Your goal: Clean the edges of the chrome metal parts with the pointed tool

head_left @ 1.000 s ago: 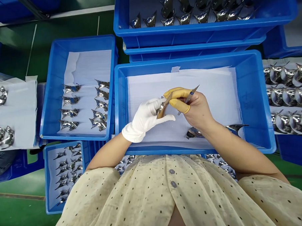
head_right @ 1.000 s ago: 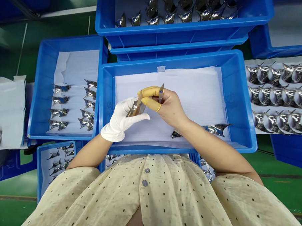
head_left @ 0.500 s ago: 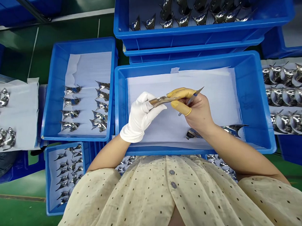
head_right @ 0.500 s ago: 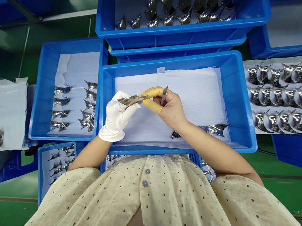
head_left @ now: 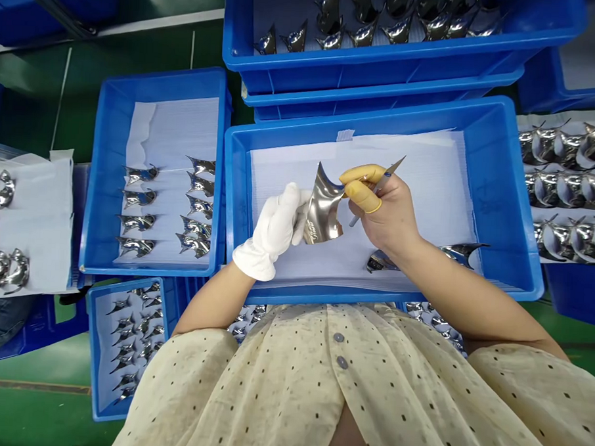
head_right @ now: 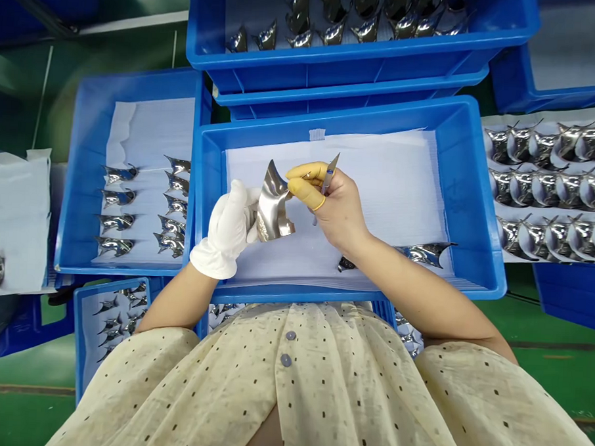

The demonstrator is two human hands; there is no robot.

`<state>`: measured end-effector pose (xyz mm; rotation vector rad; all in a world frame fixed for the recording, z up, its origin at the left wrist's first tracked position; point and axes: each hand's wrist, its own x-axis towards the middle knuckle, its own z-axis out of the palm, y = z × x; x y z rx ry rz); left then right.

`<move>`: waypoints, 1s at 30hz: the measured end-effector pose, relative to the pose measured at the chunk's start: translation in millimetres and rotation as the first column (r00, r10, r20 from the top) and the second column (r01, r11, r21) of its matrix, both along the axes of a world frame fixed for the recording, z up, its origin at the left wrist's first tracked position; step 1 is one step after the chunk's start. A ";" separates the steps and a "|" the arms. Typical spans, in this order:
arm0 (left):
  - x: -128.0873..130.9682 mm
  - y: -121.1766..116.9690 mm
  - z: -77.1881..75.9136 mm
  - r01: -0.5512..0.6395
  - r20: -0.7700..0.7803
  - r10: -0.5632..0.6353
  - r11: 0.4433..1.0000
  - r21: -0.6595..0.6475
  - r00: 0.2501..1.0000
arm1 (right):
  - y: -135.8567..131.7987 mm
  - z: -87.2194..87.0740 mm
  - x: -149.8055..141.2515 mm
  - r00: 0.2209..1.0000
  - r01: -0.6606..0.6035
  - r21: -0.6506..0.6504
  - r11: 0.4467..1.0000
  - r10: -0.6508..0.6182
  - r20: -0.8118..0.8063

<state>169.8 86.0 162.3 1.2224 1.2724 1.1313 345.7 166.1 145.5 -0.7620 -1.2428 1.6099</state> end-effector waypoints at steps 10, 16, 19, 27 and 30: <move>1.6 6.3 0.6 -0.029 0.105 0.035 0.998 -0.062 0.994 | -2.1 8.1 -1.0 1.000 0.003 -0.043 0.999 -0.004 -0.031; 0.7 6.8 1.1 -0.126 0.134 0.129 0.992 -0.031 0.983 | -2.1 -3.4 1.8 0.993 -0.108 -0.116 0.987 0.113 0.036; -1.3 8.1 -1.7 -0.132 0.170 0.133 0.991 -0.020 0.976 | -4.7 -9.5 2.0 0.975 -0.205 -0.085 0.975 0.211 0.073; -1.7 8.7 -0.3 -0.180 0.109 0.174 0.983 0.046 0.979 | -17.9 -21.3 -8.9 0.933 -0.344 -0.025 0.939 0.345 0.100; -4.3 10.1 -0.7 -0.183 0.101 0.176 0.981 0.068 0.979 | -18.0 -25.4 -7.6 0.940 -0.332 -0.040 0.942 0.334 0.063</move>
